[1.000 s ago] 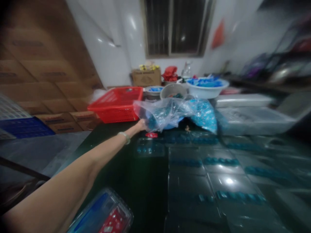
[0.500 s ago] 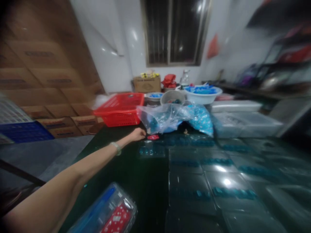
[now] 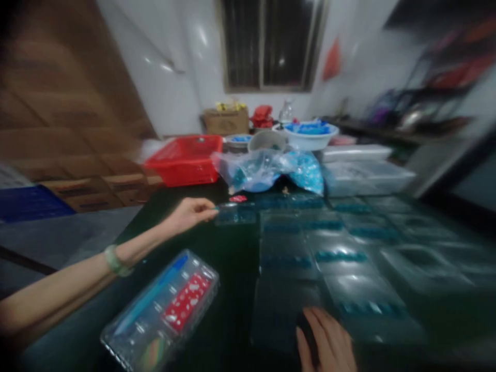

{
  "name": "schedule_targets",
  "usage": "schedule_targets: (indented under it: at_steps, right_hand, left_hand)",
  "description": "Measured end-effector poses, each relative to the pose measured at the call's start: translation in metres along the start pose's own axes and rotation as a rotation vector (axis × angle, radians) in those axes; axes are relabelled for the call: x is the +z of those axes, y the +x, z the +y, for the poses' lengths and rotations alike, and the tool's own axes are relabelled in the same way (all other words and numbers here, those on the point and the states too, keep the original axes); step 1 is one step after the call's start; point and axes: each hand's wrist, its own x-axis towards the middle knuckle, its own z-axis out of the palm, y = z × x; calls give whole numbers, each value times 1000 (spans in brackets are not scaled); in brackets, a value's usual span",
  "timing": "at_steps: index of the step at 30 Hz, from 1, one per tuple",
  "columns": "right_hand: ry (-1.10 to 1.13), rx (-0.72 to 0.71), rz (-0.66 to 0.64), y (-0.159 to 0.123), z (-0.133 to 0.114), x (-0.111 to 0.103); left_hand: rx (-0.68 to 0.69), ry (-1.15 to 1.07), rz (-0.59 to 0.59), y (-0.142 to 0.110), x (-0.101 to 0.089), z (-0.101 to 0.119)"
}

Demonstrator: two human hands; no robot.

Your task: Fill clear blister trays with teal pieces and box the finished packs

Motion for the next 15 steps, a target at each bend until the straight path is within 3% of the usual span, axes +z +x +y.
schedule_targets:
  at_steps: [5, 8, 11, 15]
  right_hand:
    - [150, 107, -8, -4, -1, -8]
    - [184, 168, 33, 0, -6, -15]
    - [188, 181, 76, -1, -6, -18]
    - [184, 208, 143, -8, -3, -23]
  left_hand:
    - [31, -58, -101, -34, 7, 49]
    - [37, -67, -142, -47, 5, 65]
    - [-28, -78, -153, -50, 2, 64]
    - [-46, -78, -107, -42, -3, 41]
